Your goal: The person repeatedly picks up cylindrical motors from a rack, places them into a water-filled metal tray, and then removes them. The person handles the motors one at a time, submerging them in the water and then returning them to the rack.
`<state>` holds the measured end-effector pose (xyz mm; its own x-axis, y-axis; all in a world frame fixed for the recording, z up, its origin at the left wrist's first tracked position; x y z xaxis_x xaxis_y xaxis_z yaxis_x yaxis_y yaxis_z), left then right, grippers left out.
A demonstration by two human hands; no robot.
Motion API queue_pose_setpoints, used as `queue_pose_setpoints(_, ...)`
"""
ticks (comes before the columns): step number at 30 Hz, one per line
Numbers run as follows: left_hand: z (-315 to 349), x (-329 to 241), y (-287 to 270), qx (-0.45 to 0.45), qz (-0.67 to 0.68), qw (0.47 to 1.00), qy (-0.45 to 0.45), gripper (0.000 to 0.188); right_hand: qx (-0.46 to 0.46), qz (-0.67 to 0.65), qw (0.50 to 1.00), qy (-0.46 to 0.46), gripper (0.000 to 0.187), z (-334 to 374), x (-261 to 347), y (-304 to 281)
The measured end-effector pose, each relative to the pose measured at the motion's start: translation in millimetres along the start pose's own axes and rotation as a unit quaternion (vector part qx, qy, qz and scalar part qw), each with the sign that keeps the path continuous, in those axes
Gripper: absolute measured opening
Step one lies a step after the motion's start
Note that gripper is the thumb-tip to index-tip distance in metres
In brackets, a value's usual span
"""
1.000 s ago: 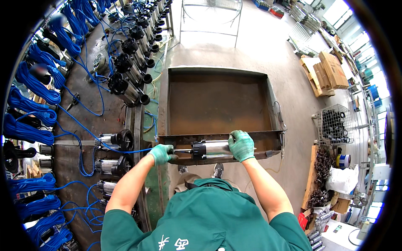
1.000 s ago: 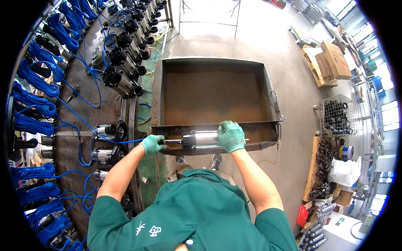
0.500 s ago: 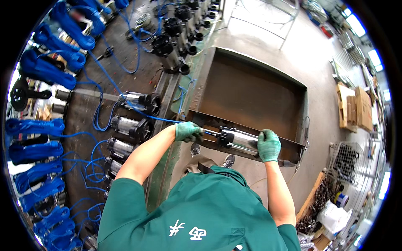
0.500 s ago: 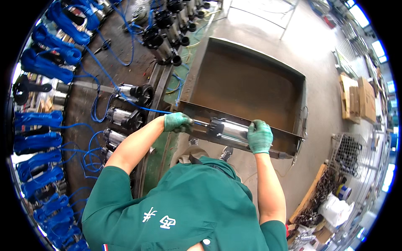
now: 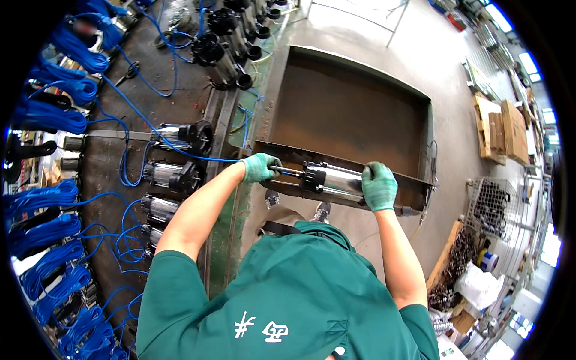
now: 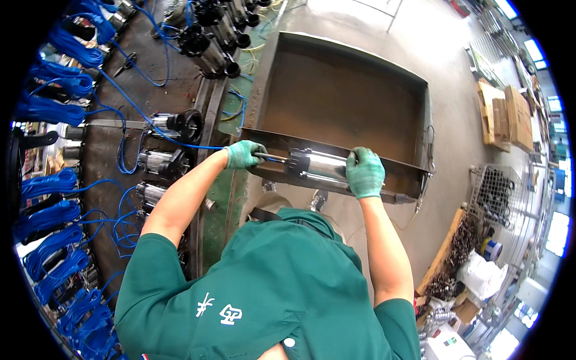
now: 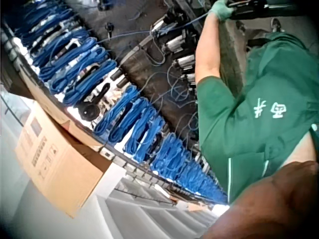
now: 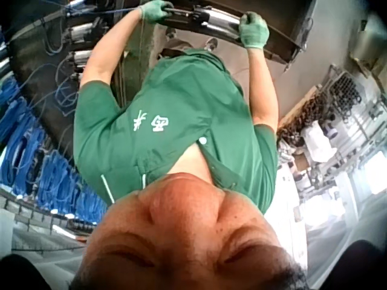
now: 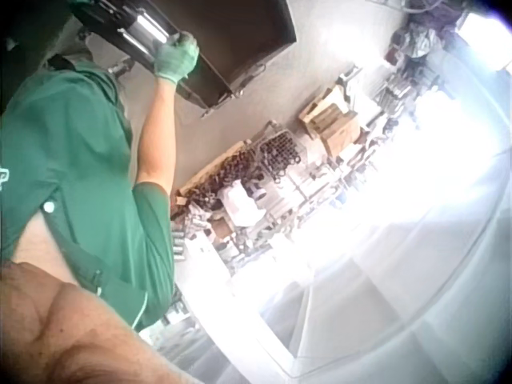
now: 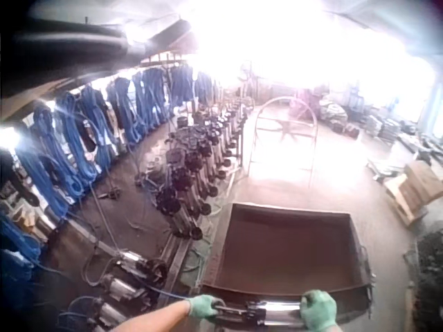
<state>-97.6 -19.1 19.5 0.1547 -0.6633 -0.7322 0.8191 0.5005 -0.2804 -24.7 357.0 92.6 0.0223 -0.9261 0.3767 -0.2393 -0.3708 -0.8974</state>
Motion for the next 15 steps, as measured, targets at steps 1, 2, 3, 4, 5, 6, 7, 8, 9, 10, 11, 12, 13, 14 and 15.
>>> queue_pose_setpoints(1,-0.3,2.7,3.3,-0.009,-0.012,1.0,0.0,0.024,-0.002,0.005,1.0,0.0,0.011,-0.5,-0.8,1.8)
queue_pose_setpoints(2,0.0,12.2,5.1,-0.083,-0.12,0.986,0.082,0.022,0.0,-0.004,1.0,0.003,0.011,-0.9,0.3,2.3)
queue_pose_setpoints(3,0.3,23.5,18.0,-0.2,-0.18,0.95,0.161,0.022,0.001,-0.014,1.0,0.005,0.01,-1.1,0.5,2.2)
queue_pose_setpoints(4,2.2,26.2,25.9,-0.258,-0.214,0.924,0.184,0.023,-0.008,-0.016,1.0,0.003,0.01,-1.0,-0.4,2.7)
queue_pose_setpoints(5,2.9,28.2,32.0,-0.316,-0.245,0.893,0.206,0.024,-0.007,-0.015,1.0,0.007,0.011,0.3,-1.1,1.9)
queue_pose_setpoints(6,1.3,30.6,37.2,-0.325,-0.25,0.892,0.191,0.023,-0.005,-0.015,1.0,0.01,0.011,1.5,-1.5,0.5)
queue_pose_setpoints(7,2.3,28.6,39.6,-0.337,-0.256,0.889,0.174,0.024,-0.004,-0.016,1.0,0.01,0.011,1.1,-0.5,0.4)
queue_pose_setpoints(8,2.3,26.4,40.8,-0.349,-0.261,0.887,0.156,0.025,-0.01,-0.017,1.0,0.006,0.012,1.1,-1.1,2.0)
queue_pose_setpoints(9,1.7,26.9,37.9,-0.301,-0.235,0.92,0.085,0.029,-0.01,-0.019,1.0,0.007,0.012,1.1,-1.8,2.8)
queue_pose_setpoints(10,11.4,10.0,26.5,-0.251,-0.207,0.946,0.013,0.034,-0.01,-0.02,1.0,0.007,0.012,0.5,-1.5,3.1)
queue_pose_setpoints(11,15.5,0.3,19.2,-0.198,-0.177,0.962,-0.059,0.04,-0.009,-0.022,1.0,0.006,0.012,0.1,-1.4,3.3)
queue_pose_setpoints(12,5.3,31.4,19.3,-0.168,-0.1,0.981,0.002,0.057,-0.014,-0.021,1.0,0.001,0.012,0.4,-1.9,4.1)
queue_pose_setpoints(13,18.7,-4.9,12.7,-0.053,0.147,0.98,-0.126,0.056,-0.011,-0.02,1.0,0.015,0.012,3.4,-6.1,3.7)
queue_pose_setpoints(14,21.1,-4.7,13.7,-0.048,0.281,0.946,-0.157,0.054,-0.007,-0.024,1.0,0.018,0.013,1.5,-2.8,2.1)
queue_pose_setpoints(15,23.3,-4.1,14.2,-0.041,0.408,0.893,-0.184,0.053,-0.003,-0.028,0.999,0.021,0.013,0.6,-0.1,1.9)
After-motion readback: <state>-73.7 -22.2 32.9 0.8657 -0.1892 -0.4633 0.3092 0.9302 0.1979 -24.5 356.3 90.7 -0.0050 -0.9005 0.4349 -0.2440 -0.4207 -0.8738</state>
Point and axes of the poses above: each hand's wrist, its own z-axis away from the middle knuckle, its own y-axis out of the palm, x = y × z, the point moved 1 cm from there along -z, towards the middle knuckle
